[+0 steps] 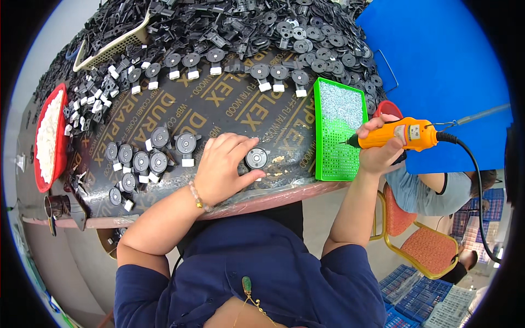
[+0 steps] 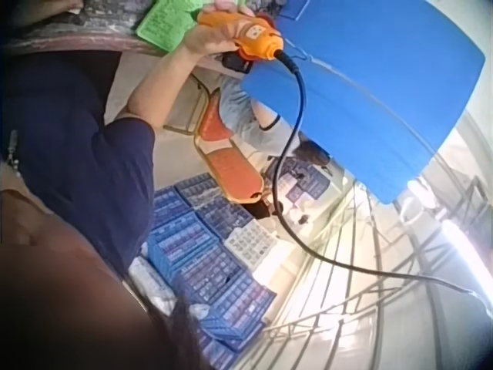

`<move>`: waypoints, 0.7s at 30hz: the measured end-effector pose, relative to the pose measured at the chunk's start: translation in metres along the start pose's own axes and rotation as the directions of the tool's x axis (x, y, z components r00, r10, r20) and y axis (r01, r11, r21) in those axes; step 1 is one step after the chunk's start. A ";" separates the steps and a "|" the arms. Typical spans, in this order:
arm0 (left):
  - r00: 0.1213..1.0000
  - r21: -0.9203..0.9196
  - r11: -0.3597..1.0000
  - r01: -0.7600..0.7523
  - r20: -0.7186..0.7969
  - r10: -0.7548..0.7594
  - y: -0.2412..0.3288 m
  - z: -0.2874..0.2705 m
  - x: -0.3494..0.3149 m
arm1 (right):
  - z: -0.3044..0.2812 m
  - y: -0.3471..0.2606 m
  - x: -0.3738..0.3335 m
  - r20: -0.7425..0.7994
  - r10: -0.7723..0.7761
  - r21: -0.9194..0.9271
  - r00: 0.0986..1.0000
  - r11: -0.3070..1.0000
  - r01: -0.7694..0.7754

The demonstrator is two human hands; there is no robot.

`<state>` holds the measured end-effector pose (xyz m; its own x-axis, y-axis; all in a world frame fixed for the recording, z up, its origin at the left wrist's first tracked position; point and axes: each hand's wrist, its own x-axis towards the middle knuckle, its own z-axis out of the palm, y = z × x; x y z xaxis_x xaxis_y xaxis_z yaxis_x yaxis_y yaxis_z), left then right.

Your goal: Assembling small electronic speakers by connecting wires using a handheld electric tool at a factory workbench.

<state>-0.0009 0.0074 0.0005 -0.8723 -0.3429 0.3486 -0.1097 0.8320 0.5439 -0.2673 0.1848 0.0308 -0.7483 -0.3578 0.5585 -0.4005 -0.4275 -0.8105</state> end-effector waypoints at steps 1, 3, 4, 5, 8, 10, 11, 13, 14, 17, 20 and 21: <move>1.000 0.003 1.000 0.002 -0.001 -0.002 0.000 0.000 0.000 | -0.001 0.000 0.000 0.004 0.010 -0.001 1.000 1.000 -0.010; 1.000 -0.013 1.000 0.017 -0.002 -0.017 0.000 0.000 0.000 | 0.001 -0.003 -0.001 0.013 0.021 0.004 1.000 1.000 -0.021; 1.000 -0.010 1.000 0.021 -0.005 -0.021 0.000 0.000 -0.001 | 0.003 -0.008 -0.001 0.009 0.005 -0.016 1.000 1.000 -0.005; 0.999 -0.009 0.999 0.038 0.008 -0.038 0.000 -0.001 -0.001 | 0.006 -0.013 -0.001 0.008 -0.010 -0.032 1.000 0.999 0.011; 0.996 -0.017 0.997 0.078 0.035 -0.077 0.000 -0.002 -0.001 | 0.019 -0.030 -0.003 0.044 -0.058 0.036 0.997 0.998 0.056; 0.994 -0.025 0.995 0.101 0.049 -0.100 0.000 -0.002 -0.001 | 0.034 -0.039 -0.008 0.084 -0.067 0.095 0.994 0.994 0.059; 0.995 -0.029 0.996 0.090 0.046 -0.089 0.001 0.000 -0.001 | 0.044 -0.044 -0.012 0.165 -0.102 0.222 0.981 0.973 0.064; 0.996 -0.033 0.996 0.084 0.038 -0.083 0.000 0.001 -0.001 | 0.075 -0.050 -0.022 0.292 -0.133 0.464 0.947 0.886 -0.019; 0.995 -0.026 0.995 0.095 0.035 -0.094 -0.001 0.000 -0.002 | 0.090 -0.046 -0.029 0.298 -0.131 0.473 0.946 0.881 -0.027; 0.995 -0.029 0.995 0.094 0.032 -0.093 -0.001 -0.001 -0.001 | 0.120 -0.035 -0.045 0.398 -0.004 0.487 0.917 0.848 -0.208; 0.997 -0.041 0.996 0.075 0.027 -0.074 -0.002 0.000 -0.002 | 0.137 -0.027 -0.052 0.432 0.066 0.462 0.899 0.840 -0.284; 0.997 -0.044 0.996 0.078 0.027 -0.077 -0.002 0.000 -0.002 | 0.140 -0.025 -0.054 0.448 0.104 0.449 0.888 0.833 -0.324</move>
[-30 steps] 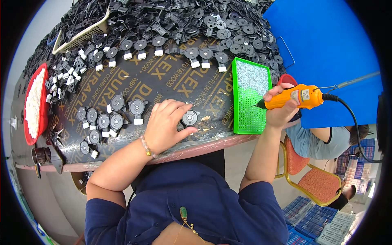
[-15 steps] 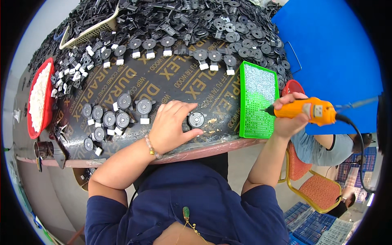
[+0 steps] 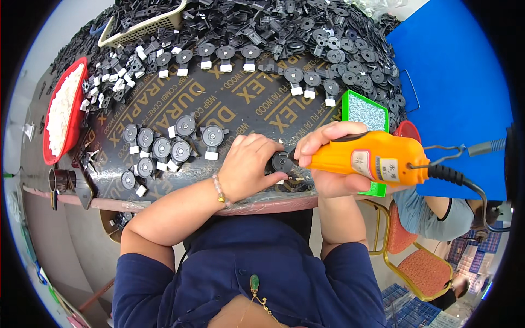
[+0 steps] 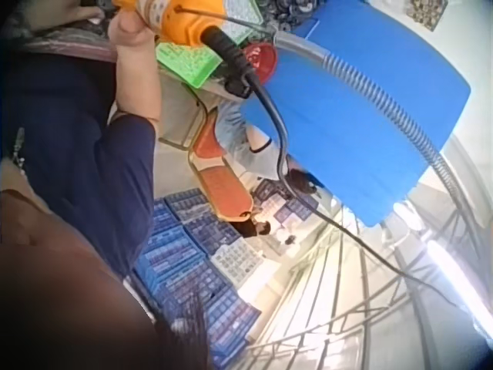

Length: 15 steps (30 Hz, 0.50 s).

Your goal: Assembling small electronic speakers by connecting wires using a handheld electric tool at a factory workbench.

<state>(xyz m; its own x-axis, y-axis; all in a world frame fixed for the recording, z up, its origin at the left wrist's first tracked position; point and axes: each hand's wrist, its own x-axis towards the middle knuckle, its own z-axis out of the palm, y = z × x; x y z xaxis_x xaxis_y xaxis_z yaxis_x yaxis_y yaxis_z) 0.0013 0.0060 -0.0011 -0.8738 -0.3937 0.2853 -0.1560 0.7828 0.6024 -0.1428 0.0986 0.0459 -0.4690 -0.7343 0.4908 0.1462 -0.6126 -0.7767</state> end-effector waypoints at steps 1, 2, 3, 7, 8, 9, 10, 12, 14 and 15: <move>1.000 -0.004 1.000 0.002 0.000 -0.002 0.000 0.000 0.000 | 0.000 0.002 0.000 0.003 0.003 0.006 1.000 1.000 -0.003; 1.000 -0.003 1.000 -0.005 -0.022 0.005 0.000 0.001 0.000 | -0.003 0.002 0.000 0.012 0.047 -0.058 0.999 0.997 -0.046; 1.000 -0.003 1.000 -0.004 -0.023 0.004 0.000 0.002 0.000 | -0.004 0.002 0.000 0.018 0.091 -0.123 0.996 0.989 -0.088; 1.000 -0.006 1.000 -0.003 -0.013 0.003 -0.001 0.002 0.001 | -0.003 0.005 -0.001 -0.004 0.083 -0.142 0.997 0.986 -0.083; 1.000 -0.008 1.000 0.002 0.000 -0.002 -0.001 0.002 0.001 | -0.004 0.006 -0.001 -0.005 0.085 -0.142 0.996 0.986 -0.084; 1.000 -0.009 1.000 0.003 0.001 -0.003 -0.002 0.002 0.001 | -0.005 0.006 -0.001 0.009 0.065 -0.135 0.998 0.989 -0.063; 1.000 -0.010 1.000 -0.010 -0.017 0.010 -0.002 0.002 0.001 | -0.005 0.006 -0.001 0.023 0.044 -0.127 0.999 0.991 -0.041; 0.999 -0.011 1.000 -0.024 -0.036 0.024 -0.001 0.002 0.002 | -0.003 0.003 0.001 0.008 0.008 -0.084 1.000 0.996 -0.007; 0.985 -0.035 0.997 -0.075 -0.162 0.068 0.001 0.001 0.005 | -0.003 0.001 0.003 0.035 -0.068 0.007 0.997 0.998 0.068; 0.985 -0.033 0.997 -0.073 -0.162 0.067 -0.001 0.001 0.004 | -0.003 0.000 0.003 0.036 -0.068 0.009 0.997 0.998 0.067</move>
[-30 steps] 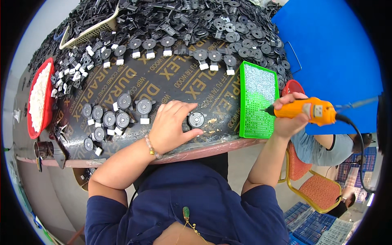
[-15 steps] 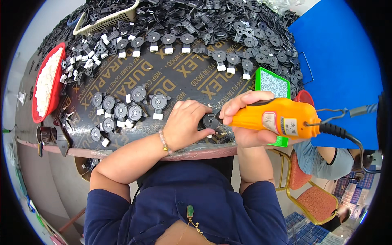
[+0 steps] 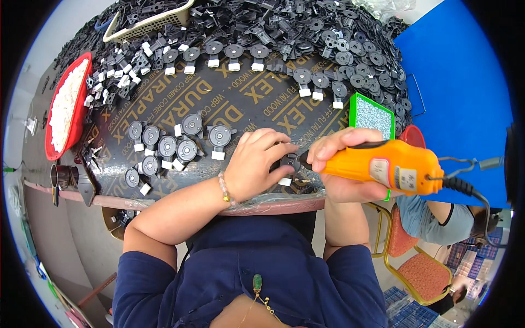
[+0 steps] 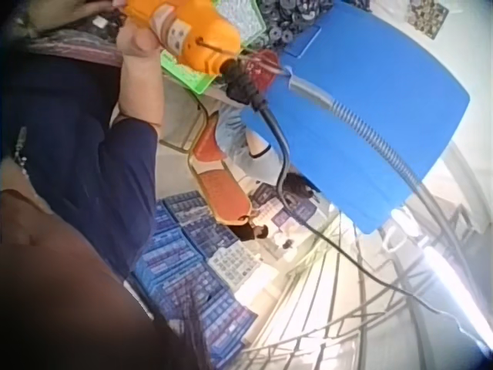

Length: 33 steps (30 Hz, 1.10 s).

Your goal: Assembling small electronic speakers by connecting wires using a handheld electric tool at a factory workbench.

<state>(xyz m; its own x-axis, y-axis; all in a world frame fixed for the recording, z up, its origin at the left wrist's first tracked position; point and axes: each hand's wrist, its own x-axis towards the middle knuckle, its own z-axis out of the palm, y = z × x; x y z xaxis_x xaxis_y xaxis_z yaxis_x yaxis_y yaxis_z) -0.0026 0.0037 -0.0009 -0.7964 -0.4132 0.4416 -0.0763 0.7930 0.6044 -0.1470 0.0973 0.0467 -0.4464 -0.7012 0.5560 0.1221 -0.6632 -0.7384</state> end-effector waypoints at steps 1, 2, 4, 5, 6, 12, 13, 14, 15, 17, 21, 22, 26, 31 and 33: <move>1.000 0.013 1.000 -0.028 0.002 0.028 -0.004 0.000 -0.001 | 0.001 -0.001 0.001 0.026 -0.043 0.027 0.999 0.999 0.042; 0.998 0.024 0.998 -0.057 0.005 0.057 -0.007 0.000 -0.001 | 0.001 -0.002 0.001 0.049 -0.086 0.052 0.995 0.995 0.084; 0.999 0.006 0.999 -0.051 0.004 0.051 -0.008 -0.001 0.000 | 0.000 -0.003 0.000 0.070 -0.103 0.082 0.992 0.992 0.097; 0.999 -0.009 0.999 -0.043 0.001 0.043 -0.008 -0.002 0.001 | 0.000 -0.004 0.001 0.085 -0.126 0.081 0.988 0.990 0.119; 0.999 -0.008 0.999 -0.042 0.001 0.042 -0.008 -0.002 0.001 | 0.000 -0.004 0.001 0.100 -0.148 0.080 0.984 0.987 0.141; 0.999 -0.019 0.999 -0.040 0.036 0.041 -0.007 -0.004 0.000 | -0.005 0.001 0.000 0.159 -0.174 0.078 0.972 0.984 0.163; 1.000 -0.042 0.999 -0.018 0.024 0.019 -0.004 -0.004 0.001 | -0.004 0.001 -0.001 0.158 -0.174 0.078 0.972 0.983 0.164; 1.000 -0.065 0.998 0.004 0.013 -0.003 -0.002 -0.004 0.001 | -0.002 0.001 -0.002 0.077 -0.109 0.042 0.991 0.994 0.106; 1.000 -0.064 0.998 0.004 0.013 -0.003 -0.001 -0.002 0.000 | -0.001 0.001 -0.002 -0.006 -0.044 0.011 0.999 0.999 0.044; 0.999 0.003 1.000 0.028 0.021 -0.028 0.000 0.000 -0.001 | -0.008 0.006 -0.003 -0.009 -0.009 -0.038 1.000 0.999 0.009; 0.995 0.031 0.999 0.023 0.097 -0.026 -0.003 0.003 -0.003 | -0.005 0.004 -0.004 -0.050 0.066 -0.114 0.997 0.991 -0.071; 0.995 0.019 1.000 0.017 0.099 -0.018 -0.004 0.004 -0.003 | -0.005 0.004 -0.004 -0.041 0.082 -0.109 0.996 0.990 -0.086; 0.994 0.022 1.000 0.018 0.107 -0.021 -0.003 0.004 -0.002 | 0.001 0.008 -0.004 0.005 0.105 -0.120 0.994 0.987 -0.104; 0.994 0.054 0.999 0.001 0.108 -0.007 -0.001 0.003 -0.001 | 0.012 0.006 -0.007 -0.037 0.151 -0.195 0.988 0.968 -0.155; 0.993 0.062 0.998 -0.002 0.119 -0.006 0.001 0.002 0.000 | 0.008 0.006 -0.007 -0.071 0.166 -0.134 0.984 0.976 -0.174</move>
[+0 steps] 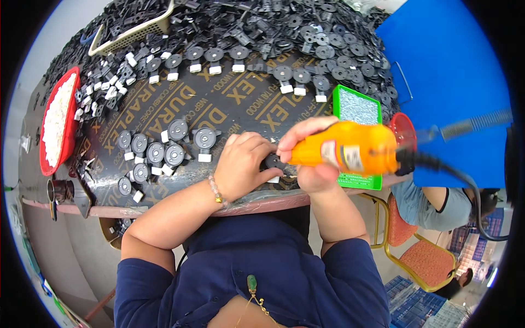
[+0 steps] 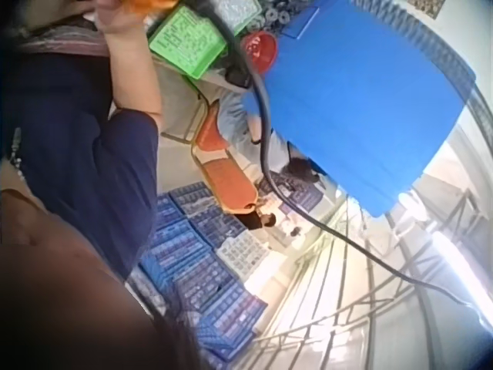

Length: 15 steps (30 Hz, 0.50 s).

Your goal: Assembling small electronic speakers by connecting wires using a handheld electric tool at a factory workbench.

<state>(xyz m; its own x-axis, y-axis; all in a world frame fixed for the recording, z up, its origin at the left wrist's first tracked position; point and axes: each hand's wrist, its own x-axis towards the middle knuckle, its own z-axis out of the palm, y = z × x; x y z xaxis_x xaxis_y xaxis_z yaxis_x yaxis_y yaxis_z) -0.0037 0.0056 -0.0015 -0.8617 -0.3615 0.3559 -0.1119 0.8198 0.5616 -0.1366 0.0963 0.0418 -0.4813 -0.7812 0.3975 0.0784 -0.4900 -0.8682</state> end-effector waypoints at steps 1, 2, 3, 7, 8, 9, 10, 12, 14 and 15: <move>1.000 -0.010 1.000 -0.016 -0.001 0.016 0.000 0.001 -0.001 | -0.002 -0.006 0.002 -0.013 0.067 0.029 0.998 0.997 -0.067; 1.000 -0.001 1.000 -0.007 -0.010 0.007 0.000 0.002 -0.002 | -0.008 -0.006 0.002 -0.019 0.048 0.081 0.999 0.996 -0.046; 1.000 0.007 1.000 0.003 -0.018 -0.003 -0.002 0.003 -0.003 | -0.016 -0.005 0.002 -0.025 0.030 0.134 0.999 0.991 -0.026; 0.999 0.043 0.999 0.019 -0.044 -0.017 -0.004 0.001 -0.003 | -0.066 -0.033 0.005 -0.152 -0.230 -0.117 0.961 0.970 0.214; 0.999 0.042 0.999 0.011 -0.042 -0.009 -0.004 0.002 -0.002 | -0.084 -0.044 0.006 -0.191 -0.264 -0.251 0.945 0.944 0.213; 0.999 0.039 0.999 0.003 -0.039 -0.002 -0.002 0.003 0.000 | -0.102 -0.049 0.006 -0.196 -0.268 -0.257 0.943 0.942 0.214; 0.999 0.044 0.999 0.007 -0.031 -0.005 0.000 0.005 0.001 | -0.121 -0.052 0.006 -0.252 -0.298 -0.372 0.921 0.908 0.192; 1.000 0.051 0.999 0.017 -0.023 -0.015 0.002 0.006 0.002 | -0.141 -0.052 0.005 -0.301 -0.328 -0.475 0.895 0.866 0.157; 1.000 0.072 0.997 0.012 -0.017 -0.011 0.003 0.007 0.002 | -0.153 -0.050 0.004 -0.330 -0.376 -0.472 0.866 0.860 0.193; 1.000 0.072 0.997 0.014 -0.015 -0.013 0.003 0.007 0.002 | -0.155 -0.048 0.003 -0.331 -0.374 -0.471 0.866 0.861 0.191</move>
<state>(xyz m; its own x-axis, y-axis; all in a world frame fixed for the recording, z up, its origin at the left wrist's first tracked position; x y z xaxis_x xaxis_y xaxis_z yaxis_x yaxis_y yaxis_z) -0.0093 0.0105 -0.0048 -0.8526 -0.3790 0.3597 -0.1598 0.8445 0.5111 -0.2769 0.1776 0.0390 -0.7356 -0.3655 0.5703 -0.4359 -0.3891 -0.8115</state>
